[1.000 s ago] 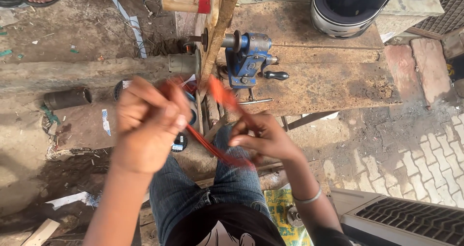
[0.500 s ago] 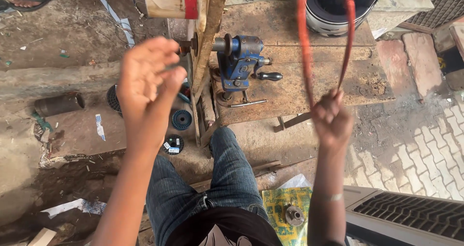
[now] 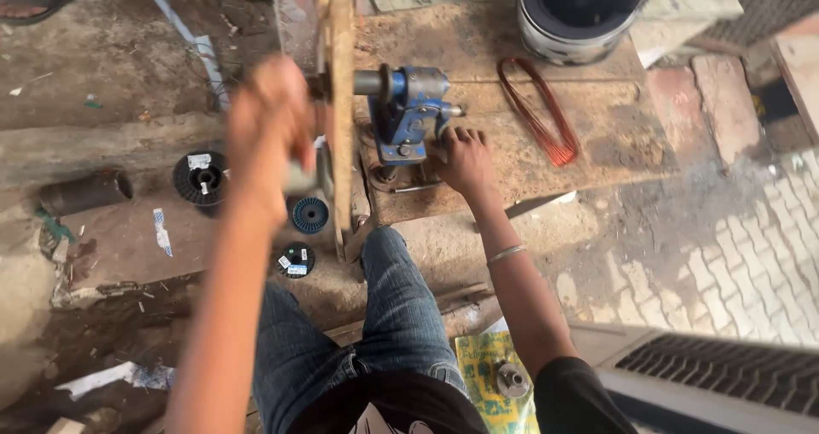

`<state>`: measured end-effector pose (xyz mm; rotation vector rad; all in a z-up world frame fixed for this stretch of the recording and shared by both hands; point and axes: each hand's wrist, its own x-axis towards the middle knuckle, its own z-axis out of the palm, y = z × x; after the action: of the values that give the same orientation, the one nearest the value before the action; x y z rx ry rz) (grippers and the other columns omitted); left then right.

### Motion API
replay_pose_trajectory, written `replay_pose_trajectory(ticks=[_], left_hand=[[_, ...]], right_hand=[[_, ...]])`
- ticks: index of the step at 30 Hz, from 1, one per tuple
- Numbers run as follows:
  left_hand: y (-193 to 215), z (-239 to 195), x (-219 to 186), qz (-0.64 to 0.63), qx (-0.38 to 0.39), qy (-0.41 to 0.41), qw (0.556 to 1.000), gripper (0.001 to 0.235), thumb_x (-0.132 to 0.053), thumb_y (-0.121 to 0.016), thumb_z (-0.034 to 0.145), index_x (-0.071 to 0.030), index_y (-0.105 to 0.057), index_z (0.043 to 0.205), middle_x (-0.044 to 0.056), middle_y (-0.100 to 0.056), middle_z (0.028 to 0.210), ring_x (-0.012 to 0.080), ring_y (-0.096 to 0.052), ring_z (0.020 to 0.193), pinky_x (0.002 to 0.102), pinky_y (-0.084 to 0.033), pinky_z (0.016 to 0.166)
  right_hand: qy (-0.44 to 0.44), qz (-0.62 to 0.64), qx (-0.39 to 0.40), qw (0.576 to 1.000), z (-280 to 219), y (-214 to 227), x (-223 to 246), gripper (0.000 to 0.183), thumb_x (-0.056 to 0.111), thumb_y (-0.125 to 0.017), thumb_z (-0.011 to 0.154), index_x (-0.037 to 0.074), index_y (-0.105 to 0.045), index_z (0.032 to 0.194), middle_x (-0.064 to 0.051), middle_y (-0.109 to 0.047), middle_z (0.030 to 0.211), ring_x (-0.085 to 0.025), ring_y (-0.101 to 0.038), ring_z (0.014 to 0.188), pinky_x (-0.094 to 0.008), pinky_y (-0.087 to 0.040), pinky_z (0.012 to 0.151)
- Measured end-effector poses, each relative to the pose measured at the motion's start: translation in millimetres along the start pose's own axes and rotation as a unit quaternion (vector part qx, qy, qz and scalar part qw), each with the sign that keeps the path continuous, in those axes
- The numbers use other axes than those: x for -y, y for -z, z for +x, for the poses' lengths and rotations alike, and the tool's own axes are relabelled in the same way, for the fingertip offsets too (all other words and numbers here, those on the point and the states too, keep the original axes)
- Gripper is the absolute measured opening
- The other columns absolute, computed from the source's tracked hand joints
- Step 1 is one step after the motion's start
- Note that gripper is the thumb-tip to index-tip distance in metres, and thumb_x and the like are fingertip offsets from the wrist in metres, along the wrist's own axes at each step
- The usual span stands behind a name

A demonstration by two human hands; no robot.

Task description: The recorder is using a manual winding machine to wind copper wire onto a wooden spool for an electromechanical component.

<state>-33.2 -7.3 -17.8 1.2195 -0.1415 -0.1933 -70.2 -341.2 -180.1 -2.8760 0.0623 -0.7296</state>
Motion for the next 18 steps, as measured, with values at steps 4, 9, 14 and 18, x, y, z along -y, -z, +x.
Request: replay_pose_trajectory(ticks=[4, 9, 14, 18], left_hand=[[14.4, -90.8, 78.1, 0.07, -0.052, -0.009, 0.996, 0.031, -0.031, -0.055, 0.104, -0.006, -0.071, 0.098, 0.0, -0.06, 0.065, 0.0026, -0.046, 0.043, 0.022, -0.034, 0.038], [38.0, -155.4, 180.0, 0.045, -0.09, 0.021, 0.995, 0.04, -0.028, -0.053, 0.105, -0.003, -0.069, 0.078, -0.004, -0.048, 0.052, 0.0016, -0.041, 0.045, 0.022, -0.03, 0.044], [42.0, -174.2, 222.4, 0.039, -0.064, 0.015, 0.997, 0.043, -0.027, -0.055, 0.104, -0.003, -0.066, 0.07, -0.004, -0.044, 0.052, 0.0024, -0.038, 0.047, 0.022, -0.029, 0.045], [48.8, -165.7, 238.5, 0.035, -0.089, 0.005, 0.995, 0.042, -0.025, -0.056, 0.102, -0.003, -0.064, 0.067, -0.004, -0.046, 0.052, 0.0032, -0.036, 0.046, 0.023, -0.026, 0.044]], right_hand=[[0.013, -0.045, 0.109, 0.993, 8.6, -10.8, -3.1, 0.033, 0.037, -0.079, 0.084, 0.009, -0.067, 0.098, -0.015, -0.072, 0.095, -0.034, -0.065, 0.095, -0.047, -0.045, 0.091], [-0.033, -0.061, 0.149, 0.986, -0.3, -6.8, -7.9, 0.023, 0.033, -0.076, 0.089, 0.012, -0.067, 0.084, -0.01, -0.073, 0.086, -0.029, -0.067, 0.085, -0.046, -0.046, 0.083], [0.019, -0.094, 0.139, 0.986, -12.4, 5.6, -8.3, 0.022, 0.023, -0.071, 0.094, 0.011, -0.064, 0.076, -0.005, -0.067, 0.068, -0.022, -0.061, 0.062, -0.041, -0.046, 0.076], [0.046, -0.119, 0.114, 0.985, -21.3, 21.9, -13.0, 0.024, 0.028, -0.072, 0.087, 0.011, -0.063, 0.073, -0.005, -0.063, 0.06, -0.019, -0.056, 0.053, -0.037, -0.046, 0.078]])
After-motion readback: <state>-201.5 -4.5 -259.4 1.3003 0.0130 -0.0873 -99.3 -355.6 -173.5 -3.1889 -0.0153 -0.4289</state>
